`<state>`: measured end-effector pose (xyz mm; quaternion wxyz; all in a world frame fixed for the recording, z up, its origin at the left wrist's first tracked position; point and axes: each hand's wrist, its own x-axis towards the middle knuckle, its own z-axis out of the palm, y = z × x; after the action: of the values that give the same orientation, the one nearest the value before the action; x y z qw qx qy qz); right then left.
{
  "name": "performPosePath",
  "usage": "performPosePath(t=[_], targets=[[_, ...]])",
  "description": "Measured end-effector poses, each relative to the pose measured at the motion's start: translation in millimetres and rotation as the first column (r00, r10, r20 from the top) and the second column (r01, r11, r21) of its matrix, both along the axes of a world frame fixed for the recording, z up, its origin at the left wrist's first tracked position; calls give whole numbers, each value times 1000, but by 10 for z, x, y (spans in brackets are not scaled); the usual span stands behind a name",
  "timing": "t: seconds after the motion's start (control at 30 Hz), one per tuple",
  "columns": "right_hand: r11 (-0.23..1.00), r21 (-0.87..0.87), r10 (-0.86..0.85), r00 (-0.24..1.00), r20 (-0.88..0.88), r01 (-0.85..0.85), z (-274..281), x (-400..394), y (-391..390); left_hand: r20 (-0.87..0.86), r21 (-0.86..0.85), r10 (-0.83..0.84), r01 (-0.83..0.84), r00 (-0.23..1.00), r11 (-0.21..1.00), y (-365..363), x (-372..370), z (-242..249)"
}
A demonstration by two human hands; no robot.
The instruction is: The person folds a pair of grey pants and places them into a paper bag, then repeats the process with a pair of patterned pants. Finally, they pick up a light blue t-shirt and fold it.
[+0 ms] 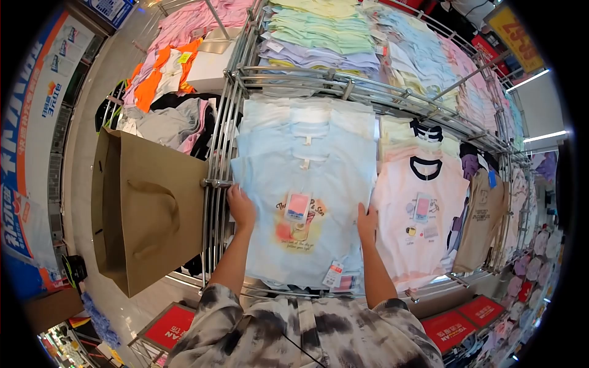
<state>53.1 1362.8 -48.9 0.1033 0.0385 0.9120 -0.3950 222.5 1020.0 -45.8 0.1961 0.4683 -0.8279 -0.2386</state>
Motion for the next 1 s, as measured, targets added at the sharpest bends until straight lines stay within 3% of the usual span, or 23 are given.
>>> performPosePath(t=[0.03,0.13,0.23,0.5,0.6,0.63,0.7,0.8,0.9,1.0], targets=[[1000,-6,-23,1000,11,23,65,12,10,-35,70,37,-35,999,997,2,-8,15],[995,-54,-78,997,21,79,143,26,26,-62,-17,57,-58,996,998,38,-37,114],[985,-137,-108,994,-3,106,132,57,18,-161,-93,-43,29,986,995,141,-91,186],[986,-150,-68,998,14,69,148,114,-28,-301,119,-301,349,905,930,791,-432,483],[936,-351,30,987,160,28,77,138,33,-277,215,-280,343,919,914,1000,-541,421],[886,-450,10,964,264,114,76,142,43,-264,252,-264,331,928,909,1045,-556,329],[755,-587,13,887,462,294,66,139,100,-79,266,-340,348,937,899,1138,-564,200],[537,-640,90,717,691,549,108,91,192,25,288,-390,367,921,885,1282,-529,147],[260,-628,263,572,777,734,288,45,201,80,225,-502,475,861,851,1237,-360,156],[209,-595,269,540,798,776,129,3,271,234,129,-523,507,820,852,1145,-176,302]])
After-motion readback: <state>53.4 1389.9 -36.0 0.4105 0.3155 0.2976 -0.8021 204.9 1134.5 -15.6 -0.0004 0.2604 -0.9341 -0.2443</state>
